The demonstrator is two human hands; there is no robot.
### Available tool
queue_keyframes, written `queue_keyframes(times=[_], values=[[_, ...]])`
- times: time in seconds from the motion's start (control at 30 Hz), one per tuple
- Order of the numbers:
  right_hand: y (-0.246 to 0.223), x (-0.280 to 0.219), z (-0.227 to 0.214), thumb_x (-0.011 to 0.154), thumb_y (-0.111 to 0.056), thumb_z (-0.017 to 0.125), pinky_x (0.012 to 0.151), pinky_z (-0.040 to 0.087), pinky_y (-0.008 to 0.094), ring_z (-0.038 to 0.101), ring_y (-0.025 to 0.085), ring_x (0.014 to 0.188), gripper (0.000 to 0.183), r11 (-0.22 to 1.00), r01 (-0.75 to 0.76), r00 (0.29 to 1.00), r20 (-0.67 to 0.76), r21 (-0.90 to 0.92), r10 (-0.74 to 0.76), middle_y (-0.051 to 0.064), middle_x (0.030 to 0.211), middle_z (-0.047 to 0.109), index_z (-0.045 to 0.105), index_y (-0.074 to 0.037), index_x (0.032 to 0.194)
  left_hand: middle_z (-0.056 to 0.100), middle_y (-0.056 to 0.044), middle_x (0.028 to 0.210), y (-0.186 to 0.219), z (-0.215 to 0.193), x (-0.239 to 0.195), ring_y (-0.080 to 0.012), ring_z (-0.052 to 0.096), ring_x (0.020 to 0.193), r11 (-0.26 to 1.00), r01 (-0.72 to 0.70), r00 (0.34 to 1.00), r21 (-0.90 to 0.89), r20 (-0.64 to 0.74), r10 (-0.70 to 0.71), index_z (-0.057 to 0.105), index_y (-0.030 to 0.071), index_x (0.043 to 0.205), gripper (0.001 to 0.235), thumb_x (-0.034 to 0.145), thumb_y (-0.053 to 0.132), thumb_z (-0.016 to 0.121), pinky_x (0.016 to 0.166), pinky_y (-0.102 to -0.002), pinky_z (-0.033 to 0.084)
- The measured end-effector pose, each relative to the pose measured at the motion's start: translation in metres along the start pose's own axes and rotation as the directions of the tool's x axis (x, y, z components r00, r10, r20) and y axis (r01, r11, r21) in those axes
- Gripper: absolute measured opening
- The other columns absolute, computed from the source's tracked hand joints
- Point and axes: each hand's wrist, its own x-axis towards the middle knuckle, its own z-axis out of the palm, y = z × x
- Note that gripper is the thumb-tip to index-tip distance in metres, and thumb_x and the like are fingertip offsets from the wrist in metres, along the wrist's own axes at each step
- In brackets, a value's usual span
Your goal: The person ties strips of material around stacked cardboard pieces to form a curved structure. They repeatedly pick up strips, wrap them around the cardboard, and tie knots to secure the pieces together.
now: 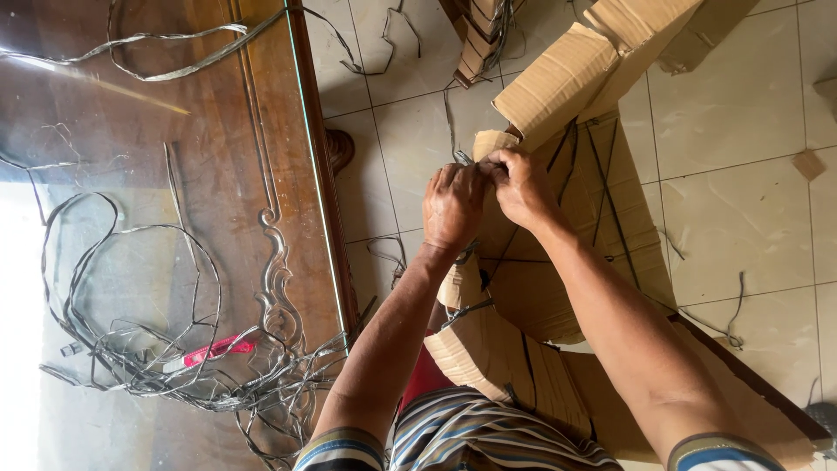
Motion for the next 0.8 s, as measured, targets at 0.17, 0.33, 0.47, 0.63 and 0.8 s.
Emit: queue_keyframes(times=[0.17, 0.33, 0.47, 0.63, 0.8], values=[[-0.001, 0.001, -0.004, 0.099, -0.014, 0.074, 0.078, 0.057, 0.046, 0.072, 0.035, 0.087, 0.007, 0.999, -0.05, 0.999, -0.02, 0.011, 0.05, 0.013, 0.087, 0.071, 0.076, -0.008, 0.098, 0.063, -0.006, 0.085, -0.007, 0.004, 0.005, -0.0275, 0.069, 0.078, 0.976, 0.081, 0.994, -0.204, 0.087, -0.065, 0.069, 0.01, 0.095, 0.009, 0.092, 0.018, 0.071, 0.069, -0.037, 0.059], [-0.009, 0.001, -0.006, 0.101, -0.015, 0.074, 0.072, 0.058, 0.045, 0.072, 0.034, 0.078, 0.01, 0.997, -0.07, 0.997, -0.043, 0.033, 0.071, 0.014, 0.079, 0.069, 0.075, -0.006, 0.095, 0.065, -0.006, 0.084, -0.017, 0.005, 0.009, -0.0268, 0.07, 0.078, 0.973, 0.034, 0.993, -0.228, 0.121, -0.006, 0.071, 0.01, 0.097, 0.011, 0.09, 0.018, 0.073, 0.07, -0.037, 0.059], [-0.008, 0.001, -0.006, 0.103, -0.017, 0.073, 0.069, 0.057, 0.041, 0.07, 0.025, 0.071, 0.014, 0.993, -0.093, 0.992, -0.078, 0.07, 0.099, 0.01, 0.074, 0.068, 0.073, -0.006, 0.094, 0.061, -0.007, 0.079, -0.023, 0.008, 0.01, -0.027, 0.068, 0.075, 0.98, -0.042, 0.988, -0.192, 0.14, 0.07, 0.069, 0.011, 0.091, 0.007, 0.09, 0.017, 0.07, 0.068, -0.036, 0.059], [0.003, 0.001, 0.002, 0.103, -0.017, 0.073, 0.064, 0.056, 0.04, 0.069, 0.025, 0.068, 0.017, 0.992, -0.084, 0.99, -0.105, 0.09, 0.093, 0.012, 0.071, 0.067, 0.072, -0.004, 0.091, 0.06, -0.009, 0.078, -0.021, 0.01, 0.009, -0.0296, 0.067, 0.074, 0.977, -0.007, 0.99, -0.213, 0.136, 0.037, 0.065, 0.009, 0.085, 0.01, 0.086, 0.019, 0.07, 0.067, -0.039, 0.057], [0.038, 0.0, 0.01, 0.105, -0.021, 0.066, 0.067, 0.056, 0.052, 0.073, 0.04, 0.077, 0.016, 0.9, -0.043, 0.927, -0.352, -0.433, -0.125, 0.018, 0.08, 0.071, 0.062, -0.008, 0.096, 0.054, -0.011, 0.07, -0.022, 0.0, 0.004, -0.0347, 0.063, 0.066, 0.962, 0.141, 0.982, -0.232, 0.154, -0.106, 0.06, 0.008, 0.079, 0.009, 0.08, 0.016, 0.064, 0.06, -0.044, 0.053]])
